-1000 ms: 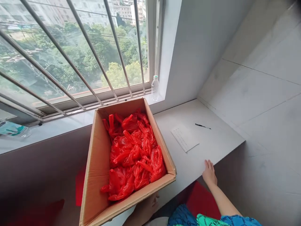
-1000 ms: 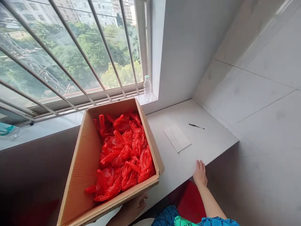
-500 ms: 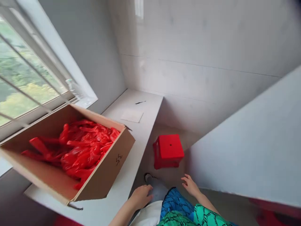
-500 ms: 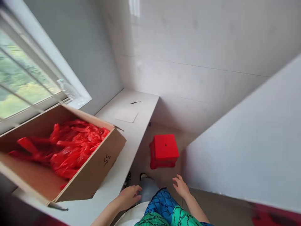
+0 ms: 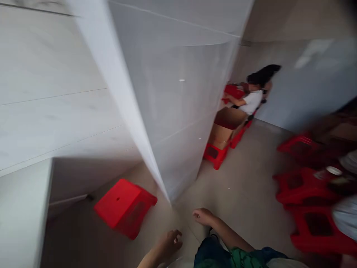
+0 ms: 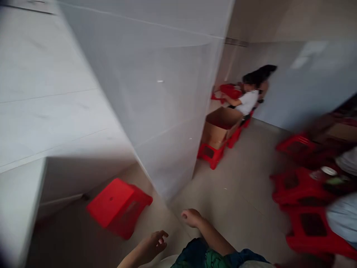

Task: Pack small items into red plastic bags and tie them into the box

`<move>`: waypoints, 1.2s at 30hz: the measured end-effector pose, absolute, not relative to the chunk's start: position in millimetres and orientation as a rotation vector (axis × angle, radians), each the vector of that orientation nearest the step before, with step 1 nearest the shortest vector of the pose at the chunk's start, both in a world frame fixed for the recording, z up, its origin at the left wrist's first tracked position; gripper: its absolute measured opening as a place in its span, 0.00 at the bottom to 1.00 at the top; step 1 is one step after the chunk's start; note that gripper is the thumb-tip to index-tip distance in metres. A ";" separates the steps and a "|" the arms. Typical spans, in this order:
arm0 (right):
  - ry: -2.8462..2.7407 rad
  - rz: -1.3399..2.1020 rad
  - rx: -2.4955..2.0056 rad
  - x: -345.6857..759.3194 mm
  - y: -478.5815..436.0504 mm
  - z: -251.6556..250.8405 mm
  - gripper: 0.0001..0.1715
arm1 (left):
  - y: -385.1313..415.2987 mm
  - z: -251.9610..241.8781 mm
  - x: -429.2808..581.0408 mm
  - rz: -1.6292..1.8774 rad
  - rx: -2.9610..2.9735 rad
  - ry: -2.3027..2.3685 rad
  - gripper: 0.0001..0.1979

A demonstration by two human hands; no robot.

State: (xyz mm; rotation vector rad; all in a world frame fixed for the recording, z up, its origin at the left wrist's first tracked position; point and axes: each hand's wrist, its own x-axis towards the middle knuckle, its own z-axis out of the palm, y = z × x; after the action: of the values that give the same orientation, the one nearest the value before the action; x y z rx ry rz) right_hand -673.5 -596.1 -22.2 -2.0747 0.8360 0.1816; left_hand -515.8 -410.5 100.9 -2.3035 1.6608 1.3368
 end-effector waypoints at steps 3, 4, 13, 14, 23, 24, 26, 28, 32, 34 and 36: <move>0.961 0.222 -1.979 -778.8 -662.9 -34.9 0.14 | -524.4 95.8 -580.8 1.307 -2.103 1.804 0.21; 0.994 0.235 -1.951 -810.3 -687.9 -36.6 0.14 | -559.9 95.4 -601.7 1.296 -2.053 1.841 0.21; 1.110 0.107 -1.896 -932.1 -911.1 -28.6 0.20 | -785.7 106.0 -685.1 1.290 -1.923 1.876 0.21; 1.114 0.087 -1.889 -934.7 -931.7 -31.4 0.21 | -805.0 103.0 -684.2 1.297 -1.907 1.862 0.21; 1.148 0.203 -1.850 -941.1 -1101.9 -55.7 0.19 | -1015.8 47.0 -668.3 1.403 -1.904 1.804 0.24; 1.148 0.233 -1.850 -938.5 -1122.0 -52.2 0.19 | -1042.5 45.9 -667.4 1.407 -1.925 1.793 0.24; 1.130 0.278 -1.853 -930.5 -1164.7 -40.9 0.18 | -1095.3 49.3 -664.8 1.412 -1.961 1.785 0.22; 1.094 0.294 -1.859 -919.7 -1211.2 -25.4 0.17 | -1145.3 58.0 -660.5 1.428 -1.994 1.800 0.21; 1.004 0.242 -1.889 -895.1 -1316.9 11.0 0.20 | -1230.5 78.7 -649.3 1.527 -2.089 1.817 0.21; 0.920 0.208 -1.914 -883.1 -1374.9 29.4 0.22 | -1263.6 85.6 -645.0 1.615 -2.170 1.799 0.21; 0.811 0.196 -1.950 -870.0 -1434.1 48.1 0.22 | -1289.8 89.4 -642.8 1.718 -2.282 1.750 0.21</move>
State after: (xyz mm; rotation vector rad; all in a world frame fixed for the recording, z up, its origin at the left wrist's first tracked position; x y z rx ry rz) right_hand -870.0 -1434.1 48.1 -1.9499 0.8115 0.1964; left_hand -642.8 -1289.8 89.4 -2.2817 1.7496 1.7179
